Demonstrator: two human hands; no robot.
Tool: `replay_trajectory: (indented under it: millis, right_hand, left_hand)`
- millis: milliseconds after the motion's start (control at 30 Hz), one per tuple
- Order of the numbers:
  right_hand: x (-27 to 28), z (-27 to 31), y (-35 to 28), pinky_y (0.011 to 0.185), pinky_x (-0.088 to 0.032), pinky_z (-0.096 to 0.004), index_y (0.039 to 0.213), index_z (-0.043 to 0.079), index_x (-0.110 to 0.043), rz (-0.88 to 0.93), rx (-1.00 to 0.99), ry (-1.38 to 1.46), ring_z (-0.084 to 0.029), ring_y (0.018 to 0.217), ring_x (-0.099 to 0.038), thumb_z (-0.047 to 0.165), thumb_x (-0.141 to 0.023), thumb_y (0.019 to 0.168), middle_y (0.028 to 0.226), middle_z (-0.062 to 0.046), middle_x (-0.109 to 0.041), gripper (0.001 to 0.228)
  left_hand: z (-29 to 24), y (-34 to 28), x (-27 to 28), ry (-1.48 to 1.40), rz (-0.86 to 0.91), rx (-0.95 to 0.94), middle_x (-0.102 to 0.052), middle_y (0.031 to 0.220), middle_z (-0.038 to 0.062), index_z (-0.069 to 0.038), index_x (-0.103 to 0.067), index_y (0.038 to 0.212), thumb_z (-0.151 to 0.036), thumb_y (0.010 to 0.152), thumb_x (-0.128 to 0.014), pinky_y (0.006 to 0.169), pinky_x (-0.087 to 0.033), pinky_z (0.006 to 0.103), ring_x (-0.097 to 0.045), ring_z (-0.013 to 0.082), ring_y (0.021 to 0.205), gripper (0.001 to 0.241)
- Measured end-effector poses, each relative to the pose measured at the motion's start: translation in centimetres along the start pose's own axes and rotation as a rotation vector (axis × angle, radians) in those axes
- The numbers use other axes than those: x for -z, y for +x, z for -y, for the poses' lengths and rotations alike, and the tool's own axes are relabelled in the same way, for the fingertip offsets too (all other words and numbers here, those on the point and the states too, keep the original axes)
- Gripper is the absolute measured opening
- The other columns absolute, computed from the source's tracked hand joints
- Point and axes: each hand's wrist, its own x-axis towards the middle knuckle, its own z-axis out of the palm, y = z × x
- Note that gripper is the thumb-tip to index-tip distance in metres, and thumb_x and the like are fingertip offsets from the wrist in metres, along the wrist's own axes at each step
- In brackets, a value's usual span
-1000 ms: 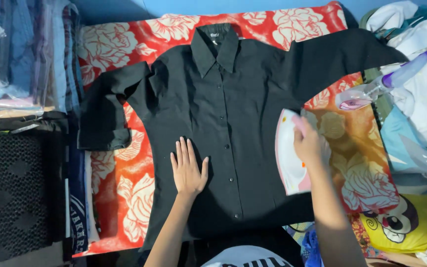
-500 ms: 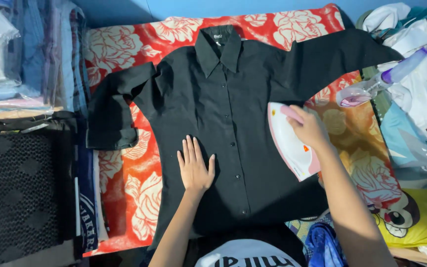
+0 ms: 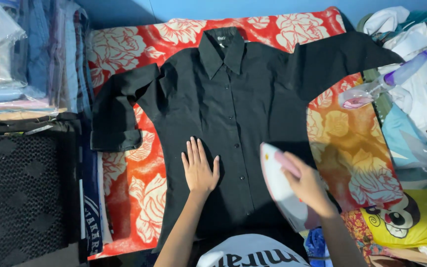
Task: The person irons a black shirt laid out on a floral-patterned surface. They smooth the fabric with one hand while moving a pink iron over the sleeves and body. The shirt is flipped over, and the person sprays it with a bottle before continuing to iron the other side.
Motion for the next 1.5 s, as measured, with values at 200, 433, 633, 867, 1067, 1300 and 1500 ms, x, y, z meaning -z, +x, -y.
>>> replay_trajectory:
  millis: [200,433,633,867,1067,1300,1500]
  right_hand:
    - [-2.4,-0.4,4.0,0.099,-0.054,-0.046,0.138,0.023,-0.068,-0.08,0.201,-0.069,-0.034,0.117,-0.067,0.035,-0.07,0.09,0.123,-0.013,-0.074,0.05]
    - [-4.3,5.8,11.5,0.096,-0.053,-0.055,0.144,0.018,-0.062,-0.106,0.226,-0.171,-0.041,0.113,-0.068,0.04,-0.059,0.097,0.113,-0.023,-0.074,0.052]
    - [-5.7,5.5,13.0,0.093,-0.054,-0.052,0.143,0.027,-0.064,-0.012,0.281,-0.131,-0.039,0.115,-0.067,0.045,-0.062,0.094,0.119,-0.015,-0.074,0.053]
    - [-2.7,-1.6,8.8,0.102,-0.049,-0.054,0.149,0.018,-0.058,-0.118,0.177,-0.214,-0.041,0.121,-0.062,0.037,-0.056,0.1,0.137,-0.016,-0.067,0.053]
    - [0.0,1.6,5.6,0.107,-0.046,-0.047,0.144,0.03,-0.062,-0.085,0.0,-0.034,-0.032,0.13,-0.057,0.037,-0.062,0.093,0.14,-0.005,-0.065,0.051]
    - [-0.9,4.7,10.5,0.081,-0.058,-0.036,0.113,0.026,-0.082,-0.24,0.479,0.094,-0.027,0.096,-0.073,0.034,-0.081,0.089,0.099,-0.004,-0.078,0.025]
    - [-0.7,10.8,11.2,0.066,-0.057,-0.047,0.107,0.015,-0.082,-0.169,0.801,0.024,-0.041,0.079,-0.071,0.026,-0.084,0.083,0.082,-0.018,-0.074,0.027]
  left_hand:
    - [0.0,-0.1,0.2,-0.01,-0.012,-0.009,-0.007,0.17,0.02,-0.003,-0.011,0.162,-0.058,0.102,-0.026,0.124,-0.005,0.0559,-0.004,0.0343,0.157,0.083]
    - [-0.1,-0.2,0.4,-0.012,0.003,-0.025,-0.004,0.17,0.018,-0.008,-0.009,0.163,-0.056,0.103,-0.027,0.123,-0.004,0.0584,-0.001,0.0357,0.157,0.079]
    - [-0.1,0.2,-0.9,0.024,-0.093,-0.167,-0.011,0.171,0.012,-0.015,-0.017,0.163,-0.046,0.104,-0.033,0.121,-0.008,0.0623,-0.007,0.0344,0.156,0.069]
    - [-5.2,3.5,-2.4,-0.05,-0.02,-0.377,-0.014,0.171,0.009,-0.012,-0.016,0.163,-0.052,0.105,-0.027,0.123,-0.008,0.0627,-0.009,0.0319,0.158,0.071]
    - [-5.1,3.9,-1.0,-0.076,0.079,-0.4,-0.008,0.172,0.005,-0.015,-0.016,0.164,-0.066,0.099,-0.025,0.122,-0.003,0.0675,-0.003,0.035,0.158,0.082]
    - [1.2,3.9,-0.6,-0.142,-0.311,-0.266,-0.032,0.165,0.015,-0.009,-0.037,0.156,-0.051,0.101,-0.046,0.118,-0.022,0.0628,-0.028,0.0351,0.152,0.07]
    - [6.5,3.4,0.4,0.002,-0.271,-0.091,-0.024,0.168,0.015,-0.007,-0.03,0.159,-0.056,0.102,-0.04,0.121,-0.018,0.0615,-0.019,0.0356,0.155,0.076]
